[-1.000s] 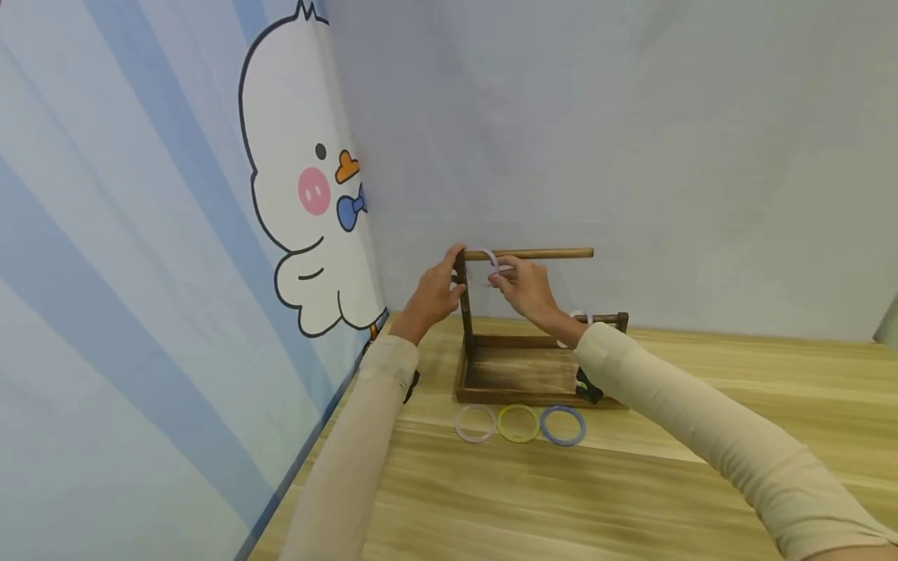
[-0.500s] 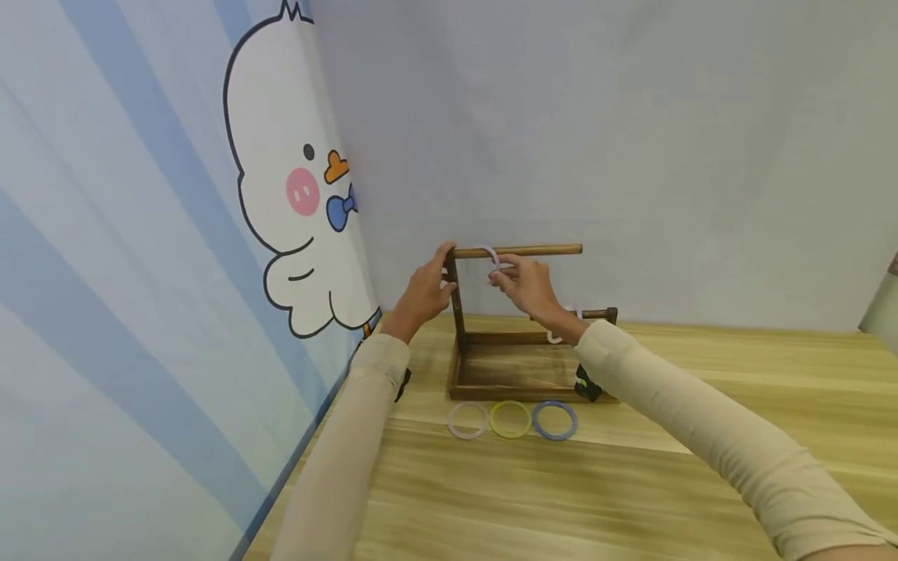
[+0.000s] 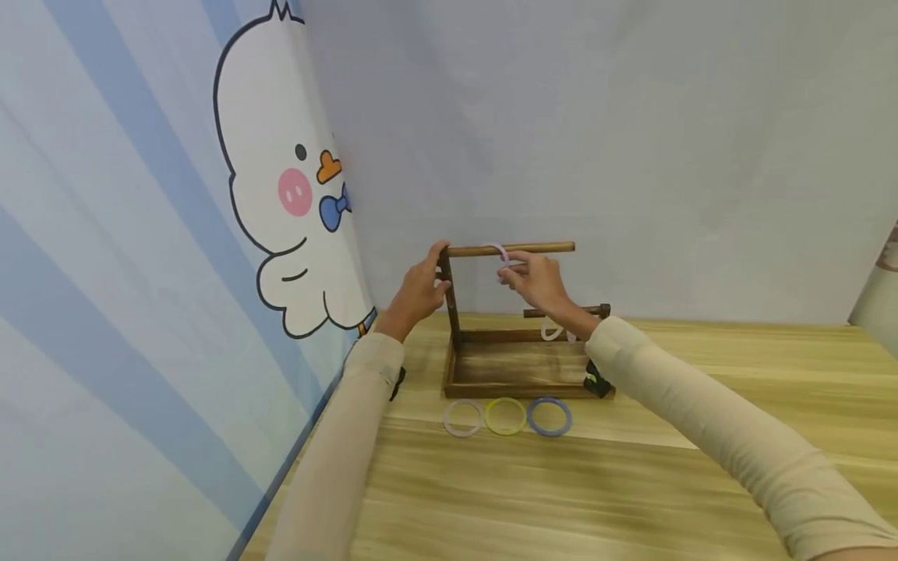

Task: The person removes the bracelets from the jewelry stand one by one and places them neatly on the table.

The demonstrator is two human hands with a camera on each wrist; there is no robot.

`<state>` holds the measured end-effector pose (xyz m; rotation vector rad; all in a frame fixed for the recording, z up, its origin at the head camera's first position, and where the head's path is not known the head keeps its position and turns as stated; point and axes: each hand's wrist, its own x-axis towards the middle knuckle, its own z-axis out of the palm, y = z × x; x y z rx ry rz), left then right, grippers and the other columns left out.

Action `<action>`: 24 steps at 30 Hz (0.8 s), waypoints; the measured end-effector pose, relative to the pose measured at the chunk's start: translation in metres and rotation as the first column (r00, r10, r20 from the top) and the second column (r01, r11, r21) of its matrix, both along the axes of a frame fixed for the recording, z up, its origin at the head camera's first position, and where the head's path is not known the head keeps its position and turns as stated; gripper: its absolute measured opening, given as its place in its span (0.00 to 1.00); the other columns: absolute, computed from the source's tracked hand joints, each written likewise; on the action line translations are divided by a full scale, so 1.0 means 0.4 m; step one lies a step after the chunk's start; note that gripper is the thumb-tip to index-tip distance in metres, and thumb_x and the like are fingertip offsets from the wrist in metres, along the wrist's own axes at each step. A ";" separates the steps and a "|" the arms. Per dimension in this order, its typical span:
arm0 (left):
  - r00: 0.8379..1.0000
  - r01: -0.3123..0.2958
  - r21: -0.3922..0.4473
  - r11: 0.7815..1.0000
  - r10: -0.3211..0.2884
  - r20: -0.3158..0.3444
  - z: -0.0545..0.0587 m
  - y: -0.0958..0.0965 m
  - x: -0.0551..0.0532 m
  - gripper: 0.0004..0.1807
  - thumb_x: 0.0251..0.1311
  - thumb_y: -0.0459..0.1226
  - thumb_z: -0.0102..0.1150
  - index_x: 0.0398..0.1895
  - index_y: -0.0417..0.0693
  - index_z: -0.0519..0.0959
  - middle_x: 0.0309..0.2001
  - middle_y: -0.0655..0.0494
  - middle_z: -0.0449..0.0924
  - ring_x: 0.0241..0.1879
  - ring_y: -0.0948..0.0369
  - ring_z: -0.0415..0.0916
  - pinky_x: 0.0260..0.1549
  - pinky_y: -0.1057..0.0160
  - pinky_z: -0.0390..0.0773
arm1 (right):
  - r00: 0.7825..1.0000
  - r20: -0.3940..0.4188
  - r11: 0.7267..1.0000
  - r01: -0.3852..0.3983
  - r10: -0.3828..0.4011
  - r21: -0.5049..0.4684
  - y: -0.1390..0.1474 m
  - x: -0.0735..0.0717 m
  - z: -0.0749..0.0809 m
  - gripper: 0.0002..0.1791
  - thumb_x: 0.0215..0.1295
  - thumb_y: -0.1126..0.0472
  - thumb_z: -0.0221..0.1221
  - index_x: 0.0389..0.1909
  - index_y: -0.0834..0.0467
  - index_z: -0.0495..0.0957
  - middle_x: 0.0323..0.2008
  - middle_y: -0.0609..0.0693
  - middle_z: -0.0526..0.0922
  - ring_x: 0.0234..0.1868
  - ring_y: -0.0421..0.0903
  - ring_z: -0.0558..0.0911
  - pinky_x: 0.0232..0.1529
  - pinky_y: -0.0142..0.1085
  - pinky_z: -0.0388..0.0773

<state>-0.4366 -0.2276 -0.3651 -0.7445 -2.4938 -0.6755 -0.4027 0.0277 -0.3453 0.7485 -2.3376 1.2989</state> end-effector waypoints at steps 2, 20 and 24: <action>1.000 0.006 0.000 1.000 -0.006 0.000 0.001 0.000 0.000 0.41 0.67 0.23 0.63 0.78 0.41 0.54 0.55 0.34 0.80 0.50 0.43 0.85 0.50 0.52 0.86 | 0.999 0.032 1.000 0.009 -0.010 0.004 0.010 -0.003 0.001 0.21 0.74 0.67 0.62 0.63 0.71 0.77 0.46 0.65 0.88 0.43 0.59 0.90 0.40 0.44 0.90; 0.999 -0.002 0.013 1.000 0.002 0.036 0.006 0.005 0.008 0.41 0.67 0.23 0.62 0.78 0.42 0.54 0.56 0.35 0.79 0.52 0.43 0.84 0.52 0.51 0.86 | 0.998 0.049 1.000 0.024 -0.025 0.019 0.090 0.001 0.003 0.21 0.76 0.68 0.60 0.65 0.73 0.75 0.46 0.67 0.87 0.44 0.61 0.90 0.40 0.40 0.89; 1.000 -0.001 0.018 1.000 0.000 0.025 0.005 0.007 0.011 0.40 0.67 0.23 0.63 0.78 0.41 0.55 0.56 0.34 0.79 0.52 0.42 0.84 0.52 0.51 0.86 | 0.997 0.070 0.999 0.040 -0.041 0.022 0.105 -0.003 0.001 0.21 0.76 0.67 0.59 0.66 0.72 0.75 0.46 0.66 0.88 0.44 0.60 0.90 0.40 0.40 0.89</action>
